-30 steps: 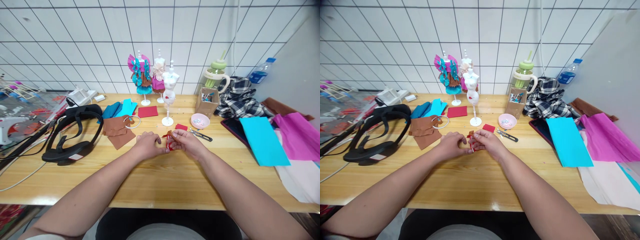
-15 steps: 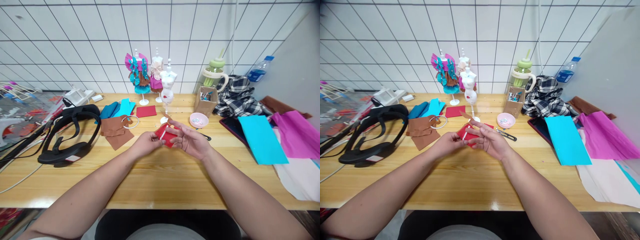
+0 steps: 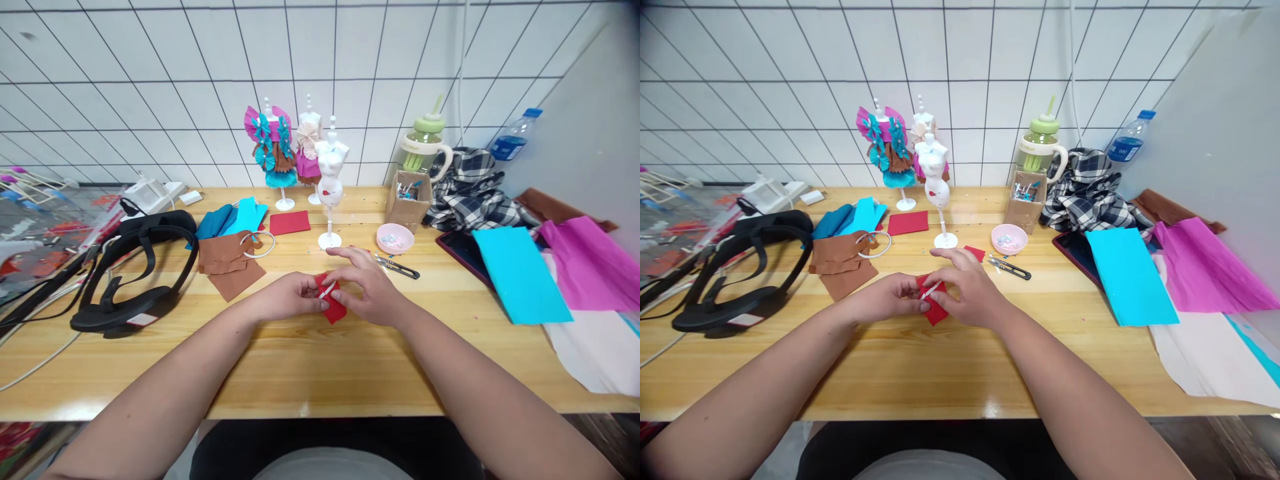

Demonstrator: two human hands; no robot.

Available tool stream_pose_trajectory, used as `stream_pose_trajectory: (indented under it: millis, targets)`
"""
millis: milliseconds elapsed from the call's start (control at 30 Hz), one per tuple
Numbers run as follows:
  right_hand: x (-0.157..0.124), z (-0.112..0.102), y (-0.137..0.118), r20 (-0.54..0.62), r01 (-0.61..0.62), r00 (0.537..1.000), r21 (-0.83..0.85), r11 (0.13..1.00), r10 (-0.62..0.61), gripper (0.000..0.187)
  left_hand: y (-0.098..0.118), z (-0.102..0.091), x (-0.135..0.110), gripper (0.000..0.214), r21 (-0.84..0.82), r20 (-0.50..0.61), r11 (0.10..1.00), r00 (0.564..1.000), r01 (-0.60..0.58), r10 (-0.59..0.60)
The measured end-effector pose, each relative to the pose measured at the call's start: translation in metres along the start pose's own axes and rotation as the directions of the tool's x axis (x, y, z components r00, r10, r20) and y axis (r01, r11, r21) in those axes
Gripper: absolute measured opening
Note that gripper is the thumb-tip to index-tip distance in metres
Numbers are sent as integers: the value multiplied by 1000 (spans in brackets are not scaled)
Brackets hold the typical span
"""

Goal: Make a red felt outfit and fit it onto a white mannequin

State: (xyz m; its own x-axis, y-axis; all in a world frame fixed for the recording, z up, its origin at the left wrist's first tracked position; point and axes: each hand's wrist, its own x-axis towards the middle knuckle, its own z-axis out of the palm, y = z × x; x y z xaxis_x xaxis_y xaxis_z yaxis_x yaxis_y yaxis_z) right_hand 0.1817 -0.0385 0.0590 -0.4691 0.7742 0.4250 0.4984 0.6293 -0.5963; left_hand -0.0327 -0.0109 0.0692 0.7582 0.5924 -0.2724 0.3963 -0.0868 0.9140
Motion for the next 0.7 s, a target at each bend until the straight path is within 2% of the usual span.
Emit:
stream_pose_trajectory:
  millis: [133, 333, 433, 467, 533, 600, 633, 700]
  targets:
    - [-1, 4, 5, 64, -48, 997, -3, 999, 48, 10, 1, -3, -5, 27, 121, 0, 993, 1000, 10, -10]
    - [-2, 10, 10, 154, -92, 985, 80, 993, 79, 13, 1, -5, -7, 27, 245, 8, 969, 999, 44, -47]
    - [-1, 11, 10, 175, -127, 979, 136, 983, 102, 8, -2, -4, -5, 27, 273, 12, 960, 997, 67, -73]
    - [-1, 11, 11, 174, -141, 978, 157, 977, 114, 6, -3, -4, -5, 28, 275, -16, 958, 997, 75, -74]
    - [0, 11, 12, 162, -169, 977, 183, 969, 140, 5, -4, -5, -4, 36, 287, -165, 955, 986, 69, -22]
    - [1, 10, 13, 146, -182, 977, 182, 966, 157, 4, -2, -6, -5, 53, 321, -337, 947, 936, 17, 97]
    - [1, 10, 13, 141, -182, 977, 178, 967, 158, 4, 0, -7, -6, 58, 347, -377, 938, 913, -19, 158]
    - [1, 9, 14, 137, -179, 978, 175, 968, 157, 2, 4, -7, -7, 52, 398, -336, 913, 912, -89, 235]
